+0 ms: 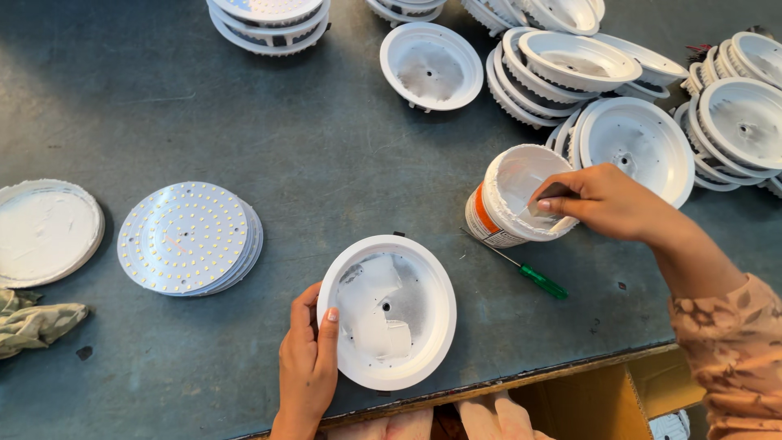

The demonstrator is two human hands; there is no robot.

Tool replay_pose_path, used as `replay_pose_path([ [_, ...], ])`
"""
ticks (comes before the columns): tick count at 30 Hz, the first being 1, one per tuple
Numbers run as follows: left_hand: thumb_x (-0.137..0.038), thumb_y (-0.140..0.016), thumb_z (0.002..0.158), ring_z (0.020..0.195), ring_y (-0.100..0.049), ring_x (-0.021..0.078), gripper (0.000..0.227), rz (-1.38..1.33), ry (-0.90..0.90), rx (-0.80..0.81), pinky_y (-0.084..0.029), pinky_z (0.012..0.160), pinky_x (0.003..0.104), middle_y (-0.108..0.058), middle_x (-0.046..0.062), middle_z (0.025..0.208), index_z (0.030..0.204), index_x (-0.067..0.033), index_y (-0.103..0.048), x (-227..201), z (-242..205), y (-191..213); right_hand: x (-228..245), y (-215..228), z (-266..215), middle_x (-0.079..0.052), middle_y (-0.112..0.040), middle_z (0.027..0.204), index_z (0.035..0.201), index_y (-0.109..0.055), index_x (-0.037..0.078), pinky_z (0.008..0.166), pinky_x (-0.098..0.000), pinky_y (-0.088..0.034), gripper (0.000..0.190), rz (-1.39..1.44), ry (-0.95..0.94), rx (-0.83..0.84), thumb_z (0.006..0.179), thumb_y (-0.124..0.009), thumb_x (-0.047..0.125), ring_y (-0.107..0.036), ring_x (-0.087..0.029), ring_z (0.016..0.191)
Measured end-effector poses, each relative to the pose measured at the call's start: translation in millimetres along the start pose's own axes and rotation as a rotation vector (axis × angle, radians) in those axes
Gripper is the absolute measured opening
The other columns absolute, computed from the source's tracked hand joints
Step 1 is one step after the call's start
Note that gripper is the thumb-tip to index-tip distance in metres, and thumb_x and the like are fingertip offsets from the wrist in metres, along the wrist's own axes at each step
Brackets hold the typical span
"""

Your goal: The person applies a white compound to the interior of circular plastic housings and the back of LED light panels using a small spatula. The person repeatedly scoops compound from a container and spreads it evenly across the surfaces, then stacks the treated items.

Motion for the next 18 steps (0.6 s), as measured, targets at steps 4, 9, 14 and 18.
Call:
replay_pose_path([
  [4, -0.026, -0.048, 0.102, 0.095, -0.076, 0.021, 0.037, 0.001, -0.031, -0.005, -0.058, 0.079, 0.033, -0.076, 0.013, 0.106, 0.131, -0.0045, -0.056, 1.6, 0.7, -0.6, -13.3, 6.6, 9.9, -0.007, -0.082, 0.093, 0.107, -0.082, 0.005, 0.084, -0.0315, -0.055, 0.027, 0.153, 0.03, 0.1, 0.089, -0.071, 0.021, -0.071, -0.014, 0.09],
  [9, -0.026, -0.048, 0.102, 0.096, -0.076, 0.0212, 0.038, -0.02, -0.031, -0.005, -0.058, 0.081, 0.033, -0.076, 0.014, 0.108, 0.131, -0.0035, -0.056, 4.5, 0.4, -1.3, -20.1, 14.9, 8.3, -0.01, -0.081, 0.096, 0.11, -0.08, 0.0, 0.086, -0.0321, -0.055, 0.029, 0.301, 0.033, 0.138, 0.091, -0.069, 0.018, -0.071, -0.016, 0.093],
  [14, -0.025, -0.048, 0.102, 0.099, -0.075, 0.0219, 0.037, -0.035, -0.05, -0.004, -0.058, 0.082, 0.034, -0.075, 0.014, 0.11, 0.131, -0.003, -0.056, 3.0, 0.1, -1.5, -18.1, 22.9, -3.2, -0.009, -0.082, 0.099, 0.111, -0.078, 0.002, 0.087, -0.0304, -0.057, 0.027, 0.29, 0.021, 0.097, 0.091, -0.067, 0.016, -0.073, -0.014, 0.095],
  [18, -0.025, -0.048, 0.102, 0.097, -0.076, 0.0208, 0.037, -0.037, -0.014, 0.005, -0.059, 0.081, 0.033, -0.076, 0.014, 0.109, 0.131, -0.0042, -0.056, 5.2, 0.2, -2.1, -8.4, 23.4, -18.4, -0.008, -0.083, 0.098, 0.111, -0.078, 0.004, 0.085, -0.0291, -0.056, 0.025, 0.218, 0.062, 0.051, 0.091, -0.066, 0.013, -0.073, -0.012, 0.095],
])
Point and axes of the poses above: each hand's wrist, its own z-axis towards the middle knuckle, its own y-axis out of the back of the hand, x = y × z, the point moved 6 cm from there along z, towards the middle knuckle
